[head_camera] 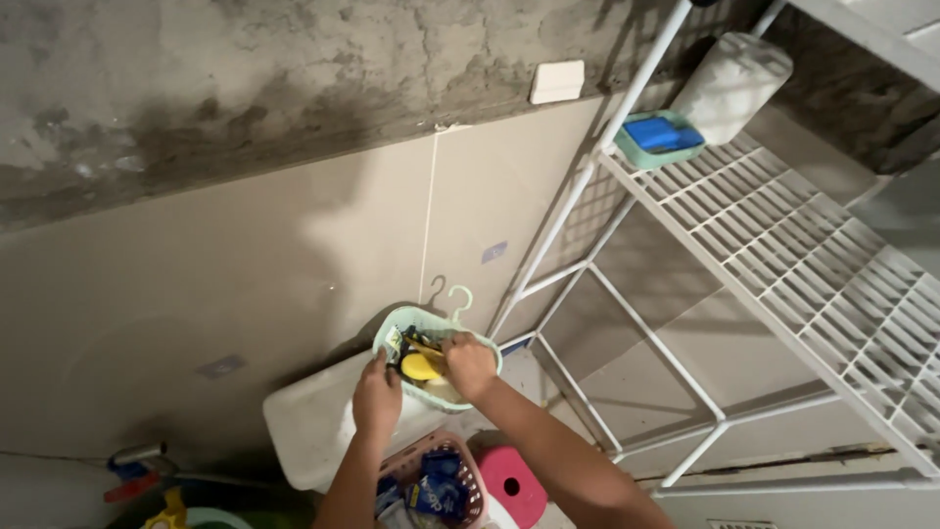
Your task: The person organizes bathroom items by moving them from a pink basket on the toilet tank to a white wire shelving unit. They place bottles, tubes, and packaged items onto the shelves and hang a small basket on the side of the unit.
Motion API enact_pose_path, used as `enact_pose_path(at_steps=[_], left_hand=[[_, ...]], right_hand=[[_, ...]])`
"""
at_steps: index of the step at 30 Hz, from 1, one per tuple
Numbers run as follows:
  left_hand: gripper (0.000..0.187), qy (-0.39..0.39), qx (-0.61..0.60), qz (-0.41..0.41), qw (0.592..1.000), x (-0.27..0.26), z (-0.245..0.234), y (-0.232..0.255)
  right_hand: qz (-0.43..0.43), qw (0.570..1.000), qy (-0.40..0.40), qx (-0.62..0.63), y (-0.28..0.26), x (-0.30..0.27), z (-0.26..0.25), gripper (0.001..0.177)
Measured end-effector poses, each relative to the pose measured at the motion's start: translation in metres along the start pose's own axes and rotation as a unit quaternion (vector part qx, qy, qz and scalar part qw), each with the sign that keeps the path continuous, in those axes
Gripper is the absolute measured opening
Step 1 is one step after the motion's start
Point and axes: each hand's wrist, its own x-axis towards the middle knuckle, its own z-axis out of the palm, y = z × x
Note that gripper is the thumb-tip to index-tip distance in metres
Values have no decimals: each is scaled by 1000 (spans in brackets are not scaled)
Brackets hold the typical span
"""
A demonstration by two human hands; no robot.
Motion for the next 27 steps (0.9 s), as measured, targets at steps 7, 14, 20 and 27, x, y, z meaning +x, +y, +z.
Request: enact_pose_path(at_steps=[7, 14, 20, 27], left_hand=[[53, -50, 115, -1, 992, 5, -19, 10], [69, -130, -387, -5, 913, -6, -31, 56], [71, -153, -477, -75, 862, -9, -47, 20], [56, -110, -366, -158, 910, -29, -39, -34]], right_hand=[[37, 970, -9, 239, 13, 1, -35, 18], [63, 778, -136, 610, 18, -19, -118, 24], [136, 747, -185, 624, 15, -73, -121, 27], [37, 914, -278, 292, 0, -160, -37, 22]])
